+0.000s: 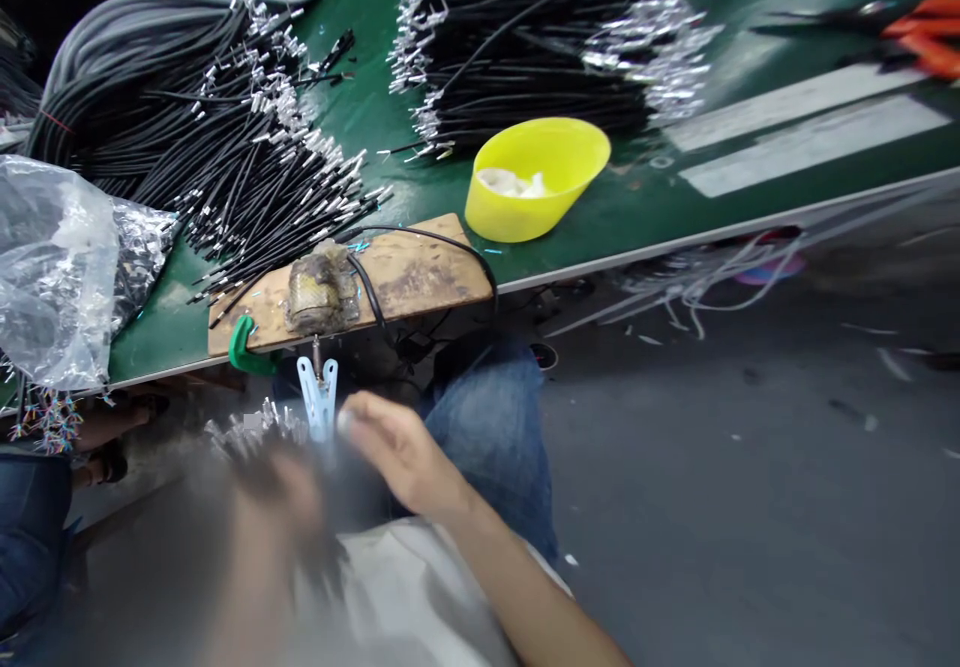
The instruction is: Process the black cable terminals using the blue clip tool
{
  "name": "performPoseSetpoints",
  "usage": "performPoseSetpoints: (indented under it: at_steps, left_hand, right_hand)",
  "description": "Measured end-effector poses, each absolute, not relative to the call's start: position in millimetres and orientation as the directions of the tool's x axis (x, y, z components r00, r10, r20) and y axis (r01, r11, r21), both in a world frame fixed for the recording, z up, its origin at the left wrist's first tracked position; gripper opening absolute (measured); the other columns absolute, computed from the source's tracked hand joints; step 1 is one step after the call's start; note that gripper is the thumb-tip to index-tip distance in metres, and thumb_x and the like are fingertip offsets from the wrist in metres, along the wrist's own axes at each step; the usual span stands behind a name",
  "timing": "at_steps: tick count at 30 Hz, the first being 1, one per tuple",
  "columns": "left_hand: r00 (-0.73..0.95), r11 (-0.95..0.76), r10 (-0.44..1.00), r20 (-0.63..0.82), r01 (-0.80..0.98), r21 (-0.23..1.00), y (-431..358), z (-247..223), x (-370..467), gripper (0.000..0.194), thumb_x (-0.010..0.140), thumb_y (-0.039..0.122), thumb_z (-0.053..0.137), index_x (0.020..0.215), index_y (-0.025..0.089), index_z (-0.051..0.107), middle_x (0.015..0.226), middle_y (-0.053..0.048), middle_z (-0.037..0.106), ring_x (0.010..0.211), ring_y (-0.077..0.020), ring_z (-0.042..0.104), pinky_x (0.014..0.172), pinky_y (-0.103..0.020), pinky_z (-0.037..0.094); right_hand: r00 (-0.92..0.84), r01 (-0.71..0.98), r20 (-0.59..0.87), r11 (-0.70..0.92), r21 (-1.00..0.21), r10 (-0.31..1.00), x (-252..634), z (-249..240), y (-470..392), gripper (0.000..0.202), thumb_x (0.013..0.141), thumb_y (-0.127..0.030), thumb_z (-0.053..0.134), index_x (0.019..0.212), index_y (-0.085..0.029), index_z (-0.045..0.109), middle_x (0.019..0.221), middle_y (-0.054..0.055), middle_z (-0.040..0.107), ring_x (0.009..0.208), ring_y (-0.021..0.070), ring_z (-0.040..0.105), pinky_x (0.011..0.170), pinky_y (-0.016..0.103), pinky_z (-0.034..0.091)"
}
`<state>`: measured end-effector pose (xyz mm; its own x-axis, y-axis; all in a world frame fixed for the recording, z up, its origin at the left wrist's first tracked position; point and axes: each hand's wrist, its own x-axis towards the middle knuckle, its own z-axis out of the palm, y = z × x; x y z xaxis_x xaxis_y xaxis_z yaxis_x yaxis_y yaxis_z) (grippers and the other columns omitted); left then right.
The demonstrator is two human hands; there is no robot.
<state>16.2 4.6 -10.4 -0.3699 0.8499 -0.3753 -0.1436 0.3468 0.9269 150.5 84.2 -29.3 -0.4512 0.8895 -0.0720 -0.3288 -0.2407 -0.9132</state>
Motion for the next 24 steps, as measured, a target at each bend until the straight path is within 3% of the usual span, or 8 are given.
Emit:
performPoseSetpoints:
  at_steps: [2,4,8,15,20,22,24]
  left_hand:
    - [-0.411,0.329,0.846,-0.338,-0.095,0.94,2,-6,15,0.017,0.057,0.028,0.081,0.061,0.015,0.07,0.064,-0.003,0.065,0.069,-0.0171,0.06,0.075,-0.031,0.047]
    - [-0.438,0.313,0.846,-0.304,-0.053,0.948,0,-1,15,0.012,0.058,0.023,0.079,0.061,0.016,0.07,0.063,-0.002,0.066,0.068,-0.018,0.062,0.078,-0.033,0.048]
    - [-0.482,0.274,0.847,-0.224,0.033,0.961,5,10,18,0.008,0.06,0.022,0.077,0.062,0.017,0.07,0.065,-0.003,0.068,0.07,-0.0201,0.063,0.081,-0.036,0.048]
    - [-0.491,0.257,0.854,-0.17,0.115,0.959,20,18,26,0.011,0.062,0.03,0.077,0.061,0.021,0.072,0.062,-0.002,0.068,0.065,-0.0219,0.063,0.073,-0.038,0.053]
    - [-0.467,0.247,0.868,-0.168,0.114,0.962,22,18,29,0.015,0.063,0.039,0.076,0.059,0.025,0.071,0.058,-0.001,0.065,0.058,-0.0202,0.06,0.065,-0.037,0.054]
    - [-0.456,0.267,0.867,-0.203,0.078,0.961,19,18,28,0.013,0.063,0.034,0.076,0.06,0.022,0.071,0.058,-0.002,0.065,0.059,-0.0188,0.06,0.066,-0.034,0.053]
    - [-0.447,0.294,0.861,-0.242,0.049,0.954,15,18,28,0.011,0.062,0.029,0.076,0.061,0.019,0.071,0.06,-0.002,0.065,0.062,-0.0178,0.06,0.068,-0.032,0.052]
  right_hand:
    - [-0.332,-0.325,-0.143,-0.256,-0.91,0.932,149,-24,96,0.042,0.073,-0.059,0.062,0.07,-0.017,0.058,0.062,0.0,0.054,0.057,0.013,0.049,0.055,0.025,0.042]
    - [-0.268,-0.312,-0.165,-0.247,-0.917,0.949,146,-13,107,0.048,0.066,-0.064,0.065,0.063,-0.016,0.059,0.058,0.0,0.054,0.056,0.0127,0.048,0.054,0.025,0.041]
    - [-0.363,-0.335,-0.172,-0.3,-0.893,0.916,135,7,120,0.057,0.056,-0.071,0.065,0.052,-0.014,0.061,0.05,0.001,0.053,0.048,0.0106,0.044,0.046,0.023,0.035]
    - [-0.445,-0.538,-0.233,-0.466,-0.702,0.865,122,7,116,0.048,0.061,-0.061,0.07,0.054,-0.013,0.067,0.049,0.001,0.056,0.044,0.0086,0.044,0.041,0.021,0.031]
    - [-0.48,-0.653,-0.264,-0.542,-0.529,0.836,120,-2,112,0.048,0.06,-0.064,0.068,0.056,-0.016,0.066,0.05,0.002,0.058,0.049,0.0134,0.051,0.047,0.024,0.038]
    - [-0.424,-0.674,-0.32,-0.531,-0.514,0.847,124,-10,109,0.047,0.059,-0.064,0.07,0.056,-0.017,0.064,0.049,0.0,0.056,0.049,0.0128,0.05,0.048,0.024,0.04]
    - [-0.352,-0.658,-0.341,-0.489,-0.572,0.872,131,-18,102,0.048,0.06,-0.065,0.069,0.054,-0.018,0.06,0.046,-0.002,0.051,0.045,0.0106,0.045,0.046,0.023,0.038]
